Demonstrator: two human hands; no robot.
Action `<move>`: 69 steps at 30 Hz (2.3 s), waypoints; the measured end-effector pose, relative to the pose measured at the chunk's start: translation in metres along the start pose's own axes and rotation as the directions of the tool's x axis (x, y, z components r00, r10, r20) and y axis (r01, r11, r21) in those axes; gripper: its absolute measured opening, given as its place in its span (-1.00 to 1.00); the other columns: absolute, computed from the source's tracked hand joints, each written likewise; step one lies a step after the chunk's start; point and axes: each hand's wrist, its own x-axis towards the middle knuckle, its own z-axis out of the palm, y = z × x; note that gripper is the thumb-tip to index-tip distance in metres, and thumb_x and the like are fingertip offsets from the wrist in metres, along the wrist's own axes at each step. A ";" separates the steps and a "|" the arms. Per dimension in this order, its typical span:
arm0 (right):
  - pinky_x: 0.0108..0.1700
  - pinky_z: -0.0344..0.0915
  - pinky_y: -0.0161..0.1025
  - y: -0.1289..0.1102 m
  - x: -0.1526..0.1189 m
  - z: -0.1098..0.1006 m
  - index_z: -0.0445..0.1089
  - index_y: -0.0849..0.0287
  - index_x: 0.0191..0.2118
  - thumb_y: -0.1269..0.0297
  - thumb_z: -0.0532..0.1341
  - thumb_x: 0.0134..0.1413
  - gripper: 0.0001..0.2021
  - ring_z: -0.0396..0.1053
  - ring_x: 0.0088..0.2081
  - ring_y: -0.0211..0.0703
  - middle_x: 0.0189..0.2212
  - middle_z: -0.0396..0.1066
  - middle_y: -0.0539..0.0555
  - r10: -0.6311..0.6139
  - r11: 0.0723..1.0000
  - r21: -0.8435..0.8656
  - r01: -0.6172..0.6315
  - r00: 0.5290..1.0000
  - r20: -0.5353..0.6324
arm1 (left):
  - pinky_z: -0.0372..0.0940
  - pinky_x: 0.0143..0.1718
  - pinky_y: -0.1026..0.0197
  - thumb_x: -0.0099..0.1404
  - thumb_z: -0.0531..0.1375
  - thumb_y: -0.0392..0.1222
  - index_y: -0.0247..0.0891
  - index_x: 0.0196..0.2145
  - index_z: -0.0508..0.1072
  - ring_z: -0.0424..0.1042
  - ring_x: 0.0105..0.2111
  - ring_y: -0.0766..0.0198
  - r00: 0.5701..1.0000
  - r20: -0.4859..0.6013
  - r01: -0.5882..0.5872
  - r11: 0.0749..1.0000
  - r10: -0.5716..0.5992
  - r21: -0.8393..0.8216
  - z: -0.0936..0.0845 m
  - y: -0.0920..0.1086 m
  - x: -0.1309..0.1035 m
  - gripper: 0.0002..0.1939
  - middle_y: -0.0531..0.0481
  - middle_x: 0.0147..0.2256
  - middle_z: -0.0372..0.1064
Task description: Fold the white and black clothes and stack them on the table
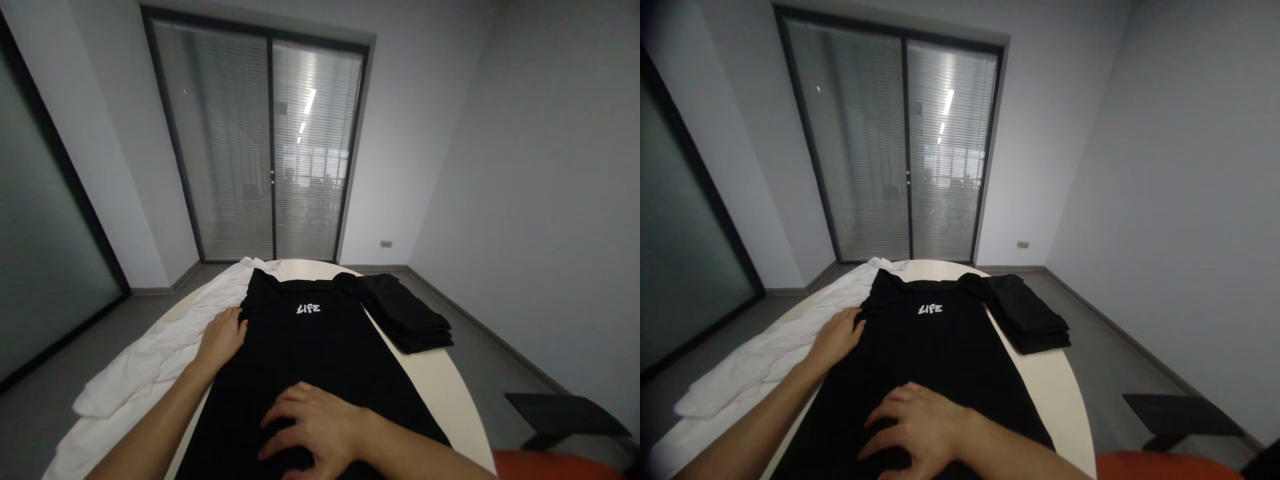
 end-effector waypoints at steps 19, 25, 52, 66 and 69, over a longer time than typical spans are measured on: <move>0.33 -0.01 -0.04 -0.018 0.027 0.013 0.13 -0.06 0.30 0.15 -0.02 0.42 -0.60 -0.03 0.38 -0.09 0.37 0.06 0.02 -0.104 0.986 -0.122 0.116 0.989 0.103 | 0.25 0.11 0.02 0.32 0.09 -0.36 -0.27 0.21 0.29 0.33 0.09 0.00 0.995 -0.032 -0.093 0.995 0.092 -0.025 -0.001 0.007 0.000 -0.49 -0.19 0.11 0.36; 0.03 0.25 -0.20 0.011 0.048 -0.009 0.34 0.09 0.12 -0.04 0.11 0.30 -0.58 0.36 0.05 -0.11 0.10 0.41 0.06 -0.016 0.994 -0.105 0.026 0.995 0.096 | 0.24 0.15 0.08 0.36 0.07 -0.25 -0.18 -0.01 0.49 0.37 0.07 0.06 0.998 -0.057 -0.009 0.986 0.000 -0.165 -0.001 0.005 0.003 -0.69 -0.09 0.05 0.44; 0.28 0.14 -0.06 0.106 0.005 -0.016 0.39 0.14 0.16 -0.04 0.13 0.27 -0.51 0.28 0.21 -0.02 0.20 0.33 0.18 0.434 0.901 0.062 -0.430 0.889 -0.145 | 0.33 -0.29 0.05 0.46 -0.12 -0.03 -0.30 -0.01 0.42 0.52 -0.27 -0.06 0.916 -0.103 0.391 0.920 -0.387 0.021 -0.023 -0.002 0.027 -0.56 -0.26 -0.28 0.52; 0.15 0.22 0.00 0.115 0.005 -0.007 0.40 0.13 0.08 0.04 0.07 0.31 -0.61 0.28 0.14 0.04 0.12 0.36 0.20 0.694 0.649 -0.088 -0.756 0.636 -0.337 | 0.21 0.16 0.03 0.44 -0.04 -0.02 -0.30 0.18 0.32 0.32 0.15 0.03 0.995 -0.045 -0.095 0.988 0.090 -0.125 -0.001 0.038 0.002 -0.52 -0.20 0.17 0.33; 0.15 0.18 0.08 0.126 0.000 -0.005 0.39 0.14 0.10 0.00 0.08 0.29 -0.57 0.23 0.17 0.14 0.14 0.33 0.26 0.793 0.446 -0.119 -0.887 0.453 -0.407 | 0.07 0.26 -0.07 0.43 -0.02 0.09 -0.31 0.27 0.27 0.14 0.29 -0.11 0.992 0.100 -0.069 0.994 0.077 -0.079 0.015 0.046 -0.004 -0.40 -0.25 0.29 0.17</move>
